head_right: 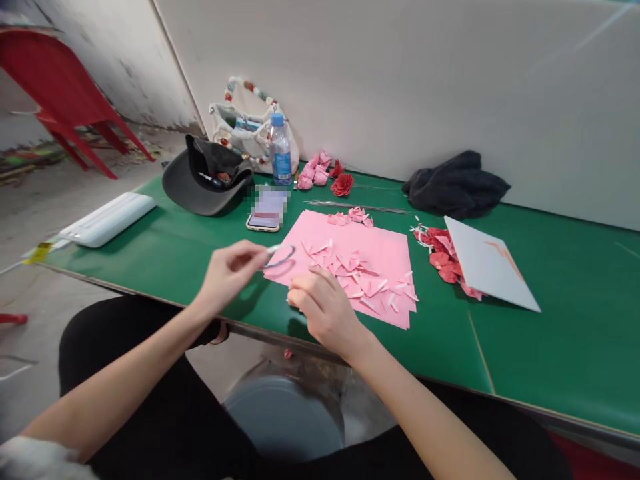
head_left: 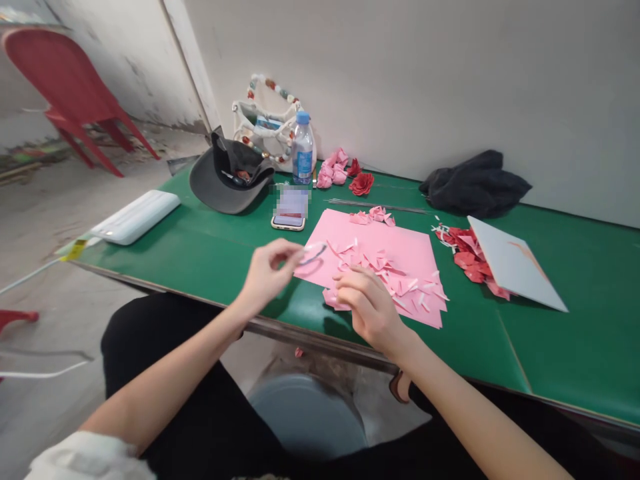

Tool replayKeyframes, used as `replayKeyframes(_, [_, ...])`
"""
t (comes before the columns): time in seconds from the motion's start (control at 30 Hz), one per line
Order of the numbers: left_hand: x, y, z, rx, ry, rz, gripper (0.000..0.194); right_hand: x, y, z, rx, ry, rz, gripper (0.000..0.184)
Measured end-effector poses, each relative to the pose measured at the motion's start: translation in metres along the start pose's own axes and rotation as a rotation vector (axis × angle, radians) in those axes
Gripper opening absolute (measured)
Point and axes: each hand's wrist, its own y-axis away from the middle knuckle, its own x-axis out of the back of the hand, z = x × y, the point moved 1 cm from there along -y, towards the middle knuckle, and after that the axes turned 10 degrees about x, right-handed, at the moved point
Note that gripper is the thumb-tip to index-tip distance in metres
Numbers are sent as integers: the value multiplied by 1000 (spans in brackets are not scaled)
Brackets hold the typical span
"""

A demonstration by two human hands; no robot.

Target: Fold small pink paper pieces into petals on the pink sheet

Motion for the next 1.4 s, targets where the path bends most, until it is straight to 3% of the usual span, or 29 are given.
replayKeyframes(0.1, [8, -10, -4, -50, -109, 74, 15, -1, 1, 5, -2, -118, -67, 43])
replayKeyframes(0.3, [-8, -4, -16, -103, -394, -213, 24, -13, 5, 21, 45, -80, -315, 59])
replayKeyframes(0.5, [-11, -4, -23, -143, -418, -270, 16, -14, 8, 27, 128, 36, -351, 62])
replayKeyframes(0.7, [-14, -2, -16, -171, -329, -242, 22, -11, 9, 34, -28, 22, -250, 64])
replayKeyframes(0.9, [-17, 2, -18, -180, -296, -281, 15, -25, 14, 35, 5, 50, -359, 66])
replayKeyframes(1.03, [-18, 3, -17, -146, -197, -371, 15, -22, 8, 27, -143, -29, -195, 61])
replayKeyframes(1.23, [-20, 5, -6, 73, 51, -401, 21, -11, -6, 16, -616, -471, 146, 63])
replayKeyframes(1.3, [-21, 6, -5, 149, 159, -390, 23, -10, -7, 19, -713, -588, 243, 53])
replayKeyframes(1.4, [-22, 8, -5, 227, 261, -351, 24, -7, -8, 25, -820, -712, 374, 22])
